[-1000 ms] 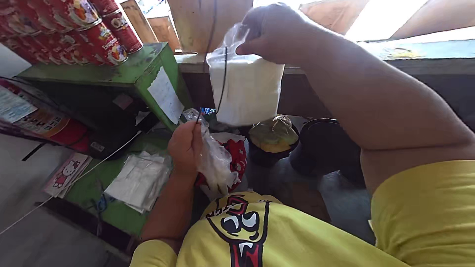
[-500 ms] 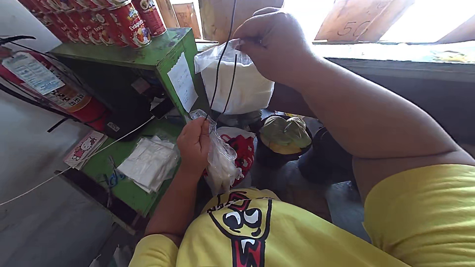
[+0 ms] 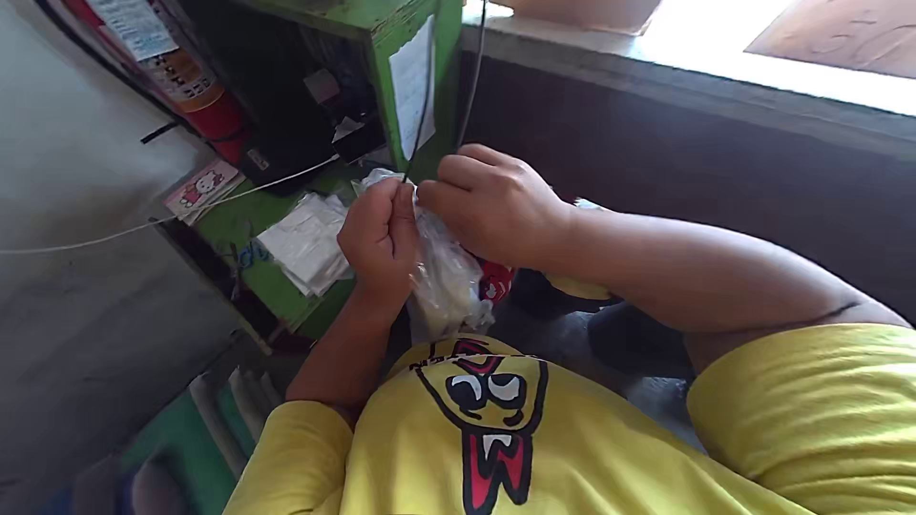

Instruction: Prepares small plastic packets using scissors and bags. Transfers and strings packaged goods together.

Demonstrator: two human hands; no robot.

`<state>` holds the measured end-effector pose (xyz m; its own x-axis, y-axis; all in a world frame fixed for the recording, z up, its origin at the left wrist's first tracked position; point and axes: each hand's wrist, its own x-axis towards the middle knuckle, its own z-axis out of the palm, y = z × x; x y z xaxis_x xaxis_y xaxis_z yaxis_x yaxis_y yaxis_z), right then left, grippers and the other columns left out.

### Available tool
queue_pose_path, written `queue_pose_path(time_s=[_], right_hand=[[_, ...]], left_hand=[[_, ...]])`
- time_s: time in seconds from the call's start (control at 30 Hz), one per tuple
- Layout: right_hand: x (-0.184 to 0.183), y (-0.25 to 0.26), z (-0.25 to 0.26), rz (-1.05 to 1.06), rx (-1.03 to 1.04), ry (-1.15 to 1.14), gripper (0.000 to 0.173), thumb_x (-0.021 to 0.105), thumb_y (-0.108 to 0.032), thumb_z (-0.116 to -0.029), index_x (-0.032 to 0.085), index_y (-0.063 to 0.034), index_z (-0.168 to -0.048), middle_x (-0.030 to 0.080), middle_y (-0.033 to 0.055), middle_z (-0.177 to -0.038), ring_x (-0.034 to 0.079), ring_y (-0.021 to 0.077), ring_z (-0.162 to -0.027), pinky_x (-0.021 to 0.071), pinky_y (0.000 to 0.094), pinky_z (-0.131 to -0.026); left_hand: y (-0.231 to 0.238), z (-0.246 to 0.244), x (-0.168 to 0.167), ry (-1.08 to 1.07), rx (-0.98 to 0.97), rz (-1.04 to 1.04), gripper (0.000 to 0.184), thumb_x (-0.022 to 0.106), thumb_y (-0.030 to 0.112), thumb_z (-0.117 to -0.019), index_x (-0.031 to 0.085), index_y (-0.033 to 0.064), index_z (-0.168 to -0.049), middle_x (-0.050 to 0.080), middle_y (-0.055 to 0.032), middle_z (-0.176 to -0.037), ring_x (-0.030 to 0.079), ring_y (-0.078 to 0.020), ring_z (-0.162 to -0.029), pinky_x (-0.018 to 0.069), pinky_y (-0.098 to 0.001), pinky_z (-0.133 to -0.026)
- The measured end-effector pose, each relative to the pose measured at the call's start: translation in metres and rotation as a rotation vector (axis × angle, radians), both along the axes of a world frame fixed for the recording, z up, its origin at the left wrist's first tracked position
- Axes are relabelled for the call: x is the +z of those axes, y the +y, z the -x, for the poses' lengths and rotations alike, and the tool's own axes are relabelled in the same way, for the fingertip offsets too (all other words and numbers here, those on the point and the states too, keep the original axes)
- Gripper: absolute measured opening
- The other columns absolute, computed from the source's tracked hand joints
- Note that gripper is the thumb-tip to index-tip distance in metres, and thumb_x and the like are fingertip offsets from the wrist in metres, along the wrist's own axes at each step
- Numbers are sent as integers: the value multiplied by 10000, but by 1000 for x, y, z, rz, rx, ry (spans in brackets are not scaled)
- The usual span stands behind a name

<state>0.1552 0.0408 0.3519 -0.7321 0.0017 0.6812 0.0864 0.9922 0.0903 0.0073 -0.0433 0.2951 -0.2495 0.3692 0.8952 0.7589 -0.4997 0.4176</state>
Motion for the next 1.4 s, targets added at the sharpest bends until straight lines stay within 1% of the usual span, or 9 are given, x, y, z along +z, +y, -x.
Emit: queue_pose_path(time_s=[0.17, 0.27, 0.47, 0.67, 0.87, 1.0, 1.13, 1.3, 1.4], right_hand=[[-5, 3, 9, 576, 653, -161, 350, 539, -159, -1011, 671, 78, -1231, 720, 76, -917, 647, 58, -789, 559, 210, -734], [-29, 31, 30, 994, 801, -32, 338, 534, -239, -1073, 674, 45, -1187, 761, 22, -987, 734, 69, -876, 639, 291, -811], [-99, 59, 143, 1150, 50, -147, 290, 623, -271, -1019, 722, -22, -1129, 740, 105, -1009, 707, 188, -917, 572, 432, -880], [-152, 33, 248, 978, -398, -542, 1117, 840, -615, -741, 382, 49, -1514, 376, 315, -1546, 357, 497, -1441, 401, 669, -1071], [-150, 30, 259, 896, -501, -736, 339, 604, -62, -956, 602, 122, -1242, 599, 341, -1303, 584, 512, -1235, 501, 682, -932], [-124, 49, 262, 878, -443, -552, 352, 433, -113, -1065, 574, 72, -1330, 618, 335, -1291, 605, 507, -1221, 493, 673, -971], [-76, 55, 264, 762, 9, -244, 384, 403, -214, -1107, 623, 69, -1245, 676, 276, -1191, 659, 417, -1155, 496, 576, -1028], [-2, 42, 249, 521, 472, -255, 302, 476, -210, -1079, 650, 15, -976, 625, 114, -870, 600, 196, -798, 492, 394, -777], [37, 39, 231, 346, 520, -278, 308, 494, -180, -1071, 710, 39, -1058, 701, 186, -1057, 670, 264, -1028, 508, 422, -969]], left_hand=[[-35, 27, -21, -63, 96, -155, 253, 470, 186, -1100, 658, 18, -1077, 673, 39, -958, 615, 43, -901, 518, -172, -834], [-82, 57, -27, -75, 202, -110, 229, 457, 251, -1108, 659, 152, -1150, 658, 190, -1049, 592, 136, -981, 499, -103, -870], [-163, 90, -18, -44, 415, 23, 243, 437, 260, -1109, 628, 110, -1094, 644, 221, -997, 582, 155, -973, 486, -93, -853], [-186, 92, -20, -32, 639, -29, 237, 427, 123, -1087, 590, -38, -1026, 620, 134, -930, 553, 158, -902, 462, -83, -819], [-190, 92, -40, -58, 682, -63, 204, 455, 179, -1097, 642, 100, -1073, 625, 162, -965, 567, 126, -913, 475, -101, -813], [-182, 88, -46, -24, 658, -8, 220, 470, 199, -1098, 645, 72, -1059, 628, 118, -934, 572, 108, -865, 487, -113, -791], [-177, 92, -46, 45, 652, 83, 288, 483, 202, -1097, 647, -21, -1015, 644, -10, -896, 602, 43, -847, 508, -146, -806], [-160, 92, -37, 19, 673, 180, 314, 496, 167, -1083, 659, -76, -969, 615, -90, -791, 574, -24, -727, 496, -160, -726], [-147, 88, -36, 34, 667, 180, 289, 512, 128, -1063, 674, -82, -949, 640, -119, -787, 599, -65, -736, 507, -188, -739]])
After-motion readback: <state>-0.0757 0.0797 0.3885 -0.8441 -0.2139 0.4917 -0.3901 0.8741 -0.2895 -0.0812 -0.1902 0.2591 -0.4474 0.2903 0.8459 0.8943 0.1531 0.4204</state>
